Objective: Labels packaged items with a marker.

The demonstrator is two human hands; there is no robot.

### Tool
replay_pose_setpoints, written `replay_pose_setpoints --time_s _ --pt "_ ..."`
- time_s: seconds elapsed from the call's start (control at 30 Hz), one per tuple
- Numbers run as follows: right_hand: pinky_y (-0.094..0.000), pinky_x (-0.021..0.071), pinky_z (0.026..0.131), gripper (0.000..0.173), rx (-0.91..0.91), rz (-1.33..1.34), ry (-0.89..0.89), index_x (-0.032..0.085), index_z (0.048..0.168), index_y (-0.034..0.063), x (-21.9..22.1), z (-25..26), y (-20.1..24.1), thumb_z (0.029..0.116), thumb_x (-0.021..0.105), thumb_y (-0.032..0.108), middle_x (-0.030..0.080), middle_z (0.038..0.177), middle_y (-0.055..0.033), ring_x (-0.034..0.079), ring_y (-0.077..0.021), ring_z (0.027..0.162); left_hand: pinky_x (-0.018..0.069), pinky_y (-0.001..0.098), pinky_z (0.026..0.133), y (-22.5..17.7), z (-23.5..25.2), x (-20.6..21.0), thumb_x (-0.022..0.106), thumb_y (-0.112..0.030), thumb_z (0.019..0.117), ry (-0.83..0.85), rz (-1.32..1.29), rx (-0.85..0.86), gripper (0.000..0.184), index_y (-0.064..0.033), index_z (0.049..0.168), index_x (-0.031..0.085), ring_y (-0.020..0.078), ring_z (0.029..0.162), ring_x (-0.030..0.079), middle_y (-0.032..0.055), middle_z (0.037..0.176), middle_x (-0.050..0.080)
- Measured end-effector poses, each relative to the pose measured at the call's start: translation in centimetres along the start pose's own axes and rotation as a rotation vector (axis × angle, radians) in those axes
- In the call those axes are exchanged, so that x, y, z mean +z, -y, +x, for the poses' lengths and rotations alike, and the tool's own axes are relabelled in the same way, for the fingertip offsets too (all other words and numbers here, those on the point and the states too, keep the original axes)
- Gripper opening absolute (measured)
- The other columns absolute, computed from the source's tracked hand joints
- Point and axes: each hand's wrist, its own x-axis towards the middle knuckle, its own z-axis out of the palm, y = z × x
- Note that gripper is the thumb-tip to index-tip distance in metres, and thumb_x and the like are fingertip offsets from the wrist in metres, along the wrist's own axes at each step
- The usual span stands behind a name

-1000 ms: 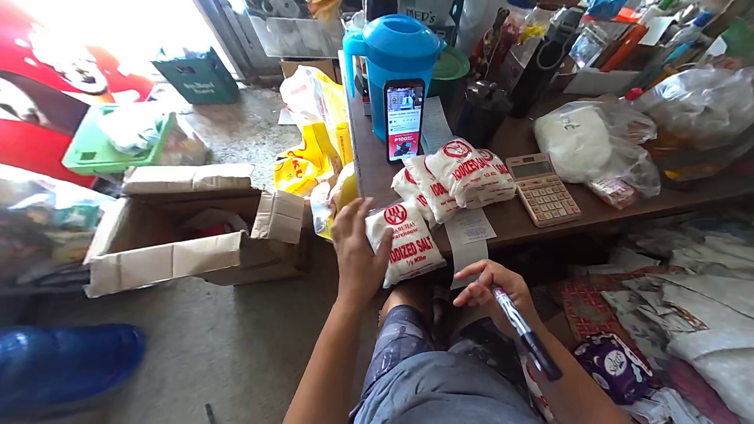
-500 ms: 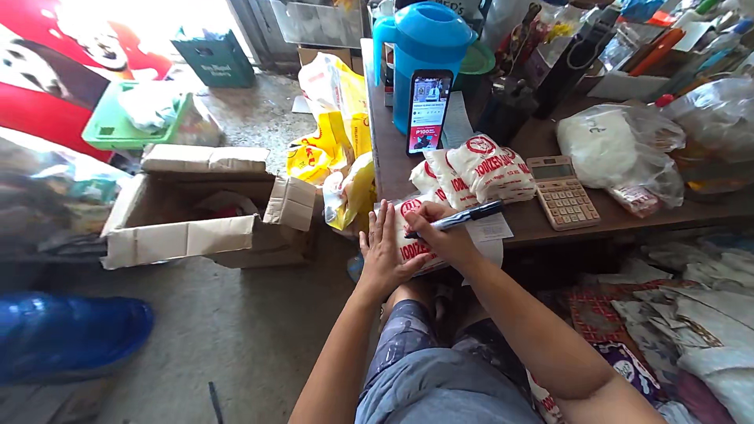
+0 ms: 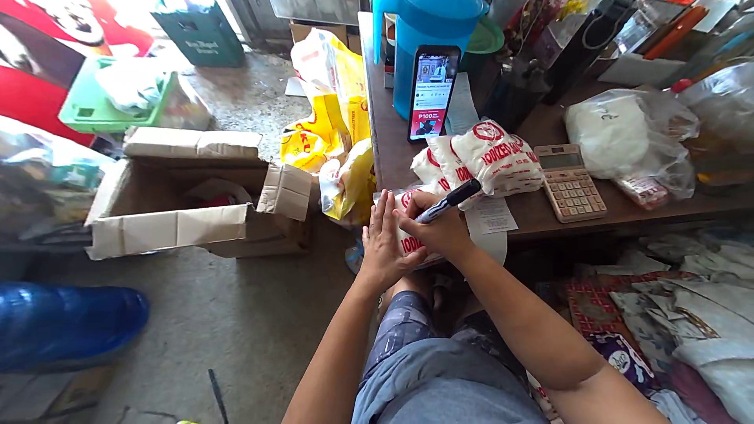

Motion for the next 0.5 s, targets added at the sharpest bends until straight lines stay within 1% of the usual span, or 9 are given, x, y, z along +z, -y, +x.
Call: replay_pose_setpoints --time_s 0.07,0.13,0.2,0.27,0.33,0.4,0.43,0.5 --pt "-0.0259 0.0411 0.051 0.023 -0.022 -0.016 0.007 0.058 0.069 0.0094 -0.03 0.14 -0.2 0.0859 0.073 0.012 0.055 0.062 0.0001 0.05 -0.008 0.054 0.0128 0.0765 0.114 0.06 -0.01 0.02 0.08 -0.054 0.0744 0.0 0.006 -0.002 0.121 -0.0163 0.166 0.011 0.0312 0.158 0.007 0.0029 0.173 0.004" --pt "-0.0251 0.0376 0.048 0.025 -0.027 -0.012 0.007 0.056 0.067 0.0105 -0.1 0.15 -0.32 0.0858 0.072 0.013 0.052 0.059 0.0007 0.047 -0.0076 0.051 0.0149 0.0768 0.113 0.16 -0.06 0.08 0.081 -0.052 0.0742 -0.008 0.001 0.002 0.121 -0.0184 0.166 0.01 0.0319 0.158 0.008 0.0026 0.173 0.005" --pt "-0.0235 0.037 0.045 0.024 -0.005 0.051 -0.016 0.056 0.069 0.01 -0.16 0.03 -0.37 0.0871 0.071 0.012 0.052 0.059 -0.0005 0.047 -0.008 0.049 0.0146 0.0772 0.114 0.19 -0.07 0.06 0.081 -0.053 0.0745 -0.007 -0.008 0.005 0.121 -0.019 0.166 0.01 0.0318 0.158 0.009 0.0028 0.173 0.005" --pt "-0.0214 0.0386 0.048 0.024 0.006 0.106 -0.04 0.054 0.071 0.0098 -0.14 0.09 -0.37 0.0892 0.07 0.01 0.052 0.062 0.0005 0.048 -0.0062 0.053 0.0145 0.0774 0.114 0.22 -0.06 0.09 0.081 -0.055 0.0742 -0.01 -0.003 0.013 0.121 -0.0181 0.166 0.011 0.0319 0.158 0.01 0.004 0.173 0.006" --pt "-0.0209 0.0387 0.05 0.025 -0.011 0.094 -0.061 0.054 0.07 0.0086 0.07 0.18 -0.23 0.0887 0.07 0.007 0.052 0.062 0.0005 0.048 -0.0057 0.054 0.0138 0.0767 0.115 0.22 -0.07 0.09 0.082 -0.053 0.0736 -0.013 -0.007 0.013 0.121 -0.0179 0.166 0.012 0.0309 0.158 0.011 0.0032 0.173 0.007" --pt "-0.0217 0.0399 0.054 0.023 -0.02 0.06 -0.056 0.056 0.071 0.0082 0.16 0.29 -0.31 0.0883 0.071 0.009 0.053 0.065 0.0008 0.049 -0.0052 0.058 0.0143 0.0763 0.114 0.18 -0.08 0.07 0.082 -0.051 0.0734 -0.016 -0.005 0.016 0.121 -0.0173 0.166 0.013 0.0302 0.157 0.013 0.0028 0.173 0.007" --pt "-0.0221 0.0399 0.055 0.024 -0.021 0.056 -0.045 0.055 0.07 0.0084 0.15 0.37 -0.41 0.088 0.071 0.01 0.053 0.065 0.0011 0.049 -0.005 0.059 0.0148 0.0761 0.114 0.18 -0.08 0.07 0.082 -0.051 0.0731 -0.018 -0.002 0.02 0.12 -0.0169 0.166 0.013 0.03 0.157 0.015 0.003 0.173 0.008" --pt "-0.0229 0.0383 0.053 0.026 -0.028 0.043 -0.029 0.054 0.068 0.0097 0.1 0.43 -0.59 0.0868 0.071 0.012 0.051 0.062 0.0021 0.048 -0.0049 0.057 0.0133 0.0757 0.116 0.14 -0.09 0.05 0.082 -0.05 0.0733 -0.008 -0.009 0.015 0.12 -0.0177 0.166 0.012 0.0288 0.157 0.014 0.0027 0.173 0.007"
